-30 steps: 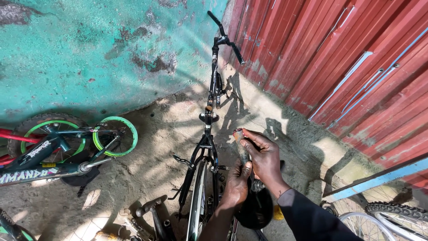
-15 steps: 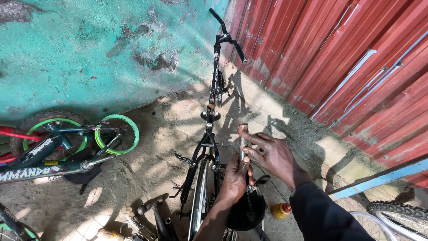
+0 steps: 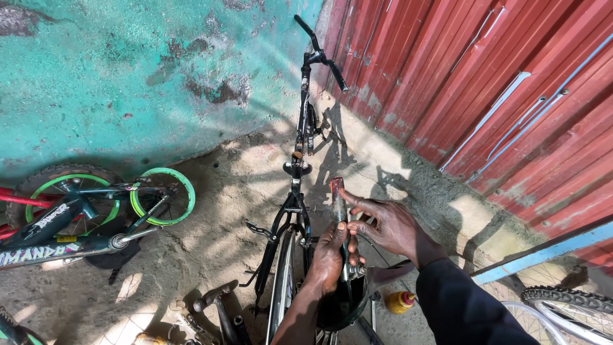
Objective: Removing a bicycle seat and adjusting the internal cabling through the seat tube.
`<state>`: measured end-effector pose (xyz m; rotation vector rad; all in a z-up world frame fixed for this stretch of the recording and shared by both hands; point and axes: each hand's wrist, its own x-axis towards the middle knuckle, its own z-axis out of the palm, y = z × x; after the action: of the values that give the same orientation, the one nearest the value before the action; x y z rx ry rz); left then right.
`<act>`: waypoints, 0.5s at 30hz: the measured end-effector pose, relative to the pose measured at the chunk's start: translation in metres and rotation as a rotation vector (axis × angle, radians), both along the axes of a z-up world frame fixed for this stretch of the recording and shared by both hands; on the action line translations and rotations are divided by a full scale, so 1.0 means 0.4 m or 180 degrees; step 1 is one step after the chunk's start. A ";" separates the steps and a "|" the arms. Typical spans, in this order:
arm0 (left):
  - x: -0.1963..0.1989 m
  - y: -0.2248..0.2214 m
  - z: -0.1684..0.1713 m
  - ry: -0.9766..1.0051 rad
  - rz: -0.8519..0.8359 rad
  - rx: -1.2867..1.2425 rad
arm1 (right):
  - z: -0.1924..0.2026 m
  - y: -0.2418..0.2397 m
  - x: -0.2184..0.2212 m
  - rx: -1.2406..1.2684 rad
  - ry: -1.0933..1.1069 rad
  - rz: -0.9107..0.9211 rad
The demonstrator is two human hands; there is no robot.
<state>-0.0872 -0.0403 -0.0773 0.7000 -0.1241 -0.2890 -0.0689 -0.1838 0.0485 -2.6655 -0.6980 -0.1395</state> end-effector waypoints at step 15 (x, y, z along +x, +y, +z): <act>-0.024 -0.012 0.016 -0.0445 -0.0070 0.0652 | -0.004 -0.001 0.035 0.2246 0.0816 -0.0245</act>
<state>-0.0967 -0.0451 -0.0708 0.9227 -0.2377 -0.2760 -0.0548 -0.1841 0.0470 -1.9834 -0.3681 -0.0481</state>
